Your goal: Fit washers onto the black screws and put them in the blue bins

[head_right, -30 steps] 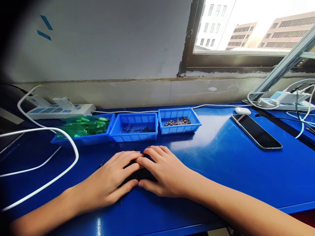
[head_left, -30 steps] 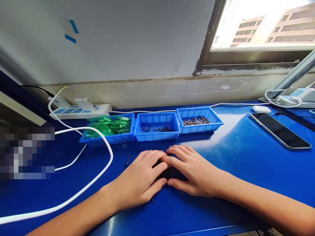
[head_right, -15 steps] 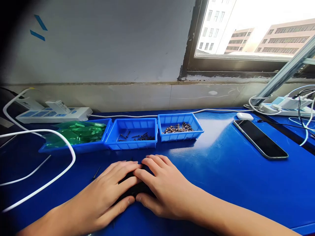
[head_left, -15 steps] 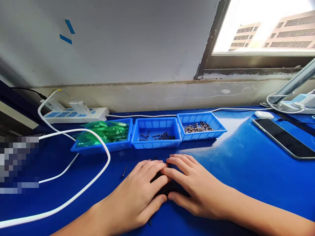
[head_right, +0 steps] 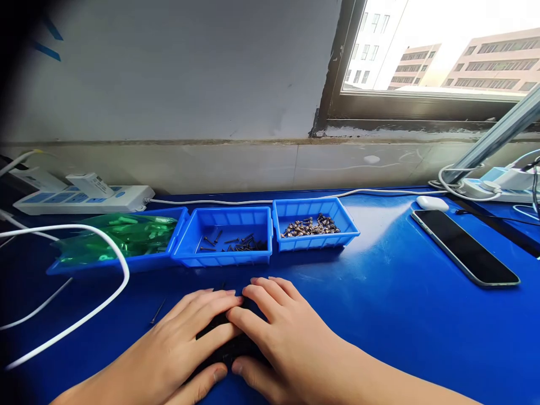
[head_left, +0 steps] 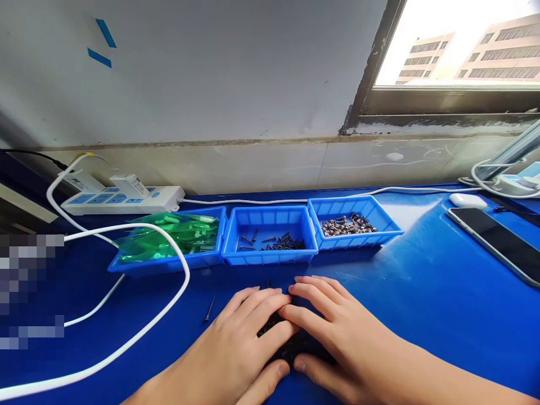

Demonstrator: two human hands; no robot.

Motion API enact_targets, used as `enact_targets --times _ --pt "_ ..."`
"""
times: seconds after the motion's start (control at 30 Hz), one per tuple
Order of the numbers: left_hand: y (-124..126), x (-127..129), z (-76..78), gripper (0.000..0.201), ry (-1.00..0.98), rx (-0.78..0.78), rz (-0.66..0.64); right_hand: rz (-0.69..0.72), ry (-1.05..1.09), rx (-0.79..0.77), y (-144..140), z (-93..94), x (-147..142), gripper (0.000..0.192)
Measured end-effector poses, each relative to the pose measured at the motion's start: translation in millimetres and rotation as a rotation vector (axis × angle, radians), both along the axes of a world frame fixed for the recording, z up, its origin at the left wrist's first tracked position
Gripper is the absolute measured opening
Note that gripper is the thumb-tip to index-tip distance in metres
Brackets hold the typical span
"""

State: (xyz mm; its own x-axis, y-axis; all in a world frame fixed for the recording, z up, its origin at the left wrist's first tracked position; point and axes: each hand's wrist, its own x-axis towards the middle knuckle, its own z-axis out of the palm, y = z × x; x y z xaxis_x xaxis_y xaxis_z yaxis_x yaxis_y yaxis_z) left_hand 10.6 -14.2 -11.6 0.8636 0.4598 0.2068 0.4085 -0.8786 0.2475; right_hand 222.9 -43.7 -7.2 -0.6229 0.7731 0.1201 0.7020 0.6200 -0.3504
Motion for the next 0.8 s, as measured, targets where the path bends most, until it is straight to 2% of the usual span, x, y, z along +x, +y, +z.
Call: enact_targets --times 0.23,0.57,0.8 --pt "2.6 -1.8 -10.8 0.033 -0.038 0.075 0.017 -0.019 -0.033 0.021 1.9 0.4 -2.8 0.04" --pt "2.5 1.8 2.9 0.037 -0.023 -0.03 0.005 0.032 0.014 -0.029 3.9 1.1 0.5 0.035" --pt "-0.5 6.8 1.5 0.028 -0.046 -0.033 0.002 0.064 0.02 0.034 2.3 -0.5 2.4 0.031"
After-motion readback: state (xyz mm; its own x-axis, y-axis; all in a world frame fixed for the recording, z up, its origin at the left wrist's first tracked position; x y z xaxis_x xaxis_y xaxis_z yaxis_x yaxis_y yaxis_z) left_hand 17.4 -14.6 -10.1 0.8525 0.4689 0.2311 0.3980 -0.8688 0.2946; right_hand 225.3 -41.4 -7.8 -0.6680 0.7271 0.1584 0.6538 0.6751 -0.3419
